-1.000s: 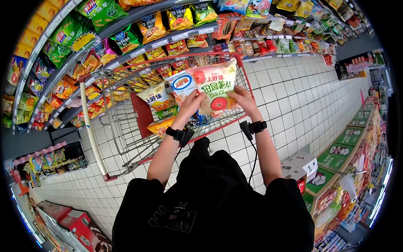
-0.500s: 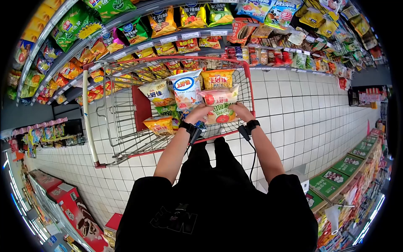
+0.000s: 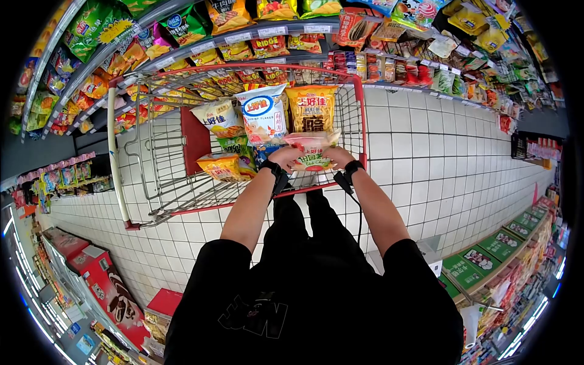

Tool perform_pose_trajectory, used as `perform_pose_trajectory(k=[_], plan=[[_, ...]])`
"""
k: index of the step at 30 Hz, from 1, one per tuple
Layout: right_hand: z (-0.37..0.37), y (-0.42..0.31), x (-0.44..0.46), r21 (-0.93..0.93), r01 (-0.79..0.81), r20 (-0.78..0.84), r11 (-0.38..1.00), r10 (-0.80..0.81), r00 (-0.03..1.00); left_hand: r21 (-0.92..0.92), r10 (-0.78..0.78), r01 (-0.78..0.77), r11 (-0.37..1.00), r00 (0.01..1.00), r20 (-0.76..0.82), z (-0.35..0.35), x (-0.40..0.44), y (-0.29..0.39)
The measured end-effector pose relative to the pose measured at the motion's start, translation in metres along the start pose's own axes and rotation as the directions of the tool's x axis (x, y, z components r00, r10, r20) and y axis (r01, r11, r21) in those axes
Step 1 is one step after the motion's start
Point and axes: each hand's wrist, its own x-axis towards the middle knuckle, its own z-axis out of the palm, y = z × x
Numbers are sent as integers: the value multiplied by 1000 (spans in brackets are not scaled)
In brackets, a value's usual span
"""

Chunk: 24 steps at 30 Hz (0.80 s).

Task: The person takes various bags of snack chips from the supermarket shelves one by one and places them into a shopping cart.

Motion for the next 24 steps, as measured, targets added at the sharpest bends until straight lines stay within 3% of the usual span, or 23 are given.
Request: perform_pose_trajectory(k=[2, 5, 11, 14, 15, 18, 24], plan=[[0, 10, 12, -63, -37, 18, 997, 38, 999, -22, -4, 5, 1000, 1000, 13, 2, -1, -3], [-1, 2, 15, -15, -96, -14, 995, 95, 995, -33, 39, -38, 999, 999, 20, 2, -6, 4], [1, -8, -15, 34, 33, -35, 999, -32, 999, -50, -30, 29, 998, 999, -23, 2, 0, 0], [-2, 11, -6, 164, 80, -48, 983, -73, 996, -137, 13, -25, 990, 996, -90, 10, -33, 9], [-5, 3, -11, 74, 72, -56, 995, -68, 996, -80, 40, -49, 996, 994, -103, 12, -50, 18], [-11, -11, -38, 130, 185, -115, 974, -170, 979, 10, 97, -97, 995, 981, -167, 13, -74, 25], [-21, -63, -118, 200, 262, -118, 944, -242, 963, -107, 374, -404, 909, 901, -220, 20, -149, 51]])
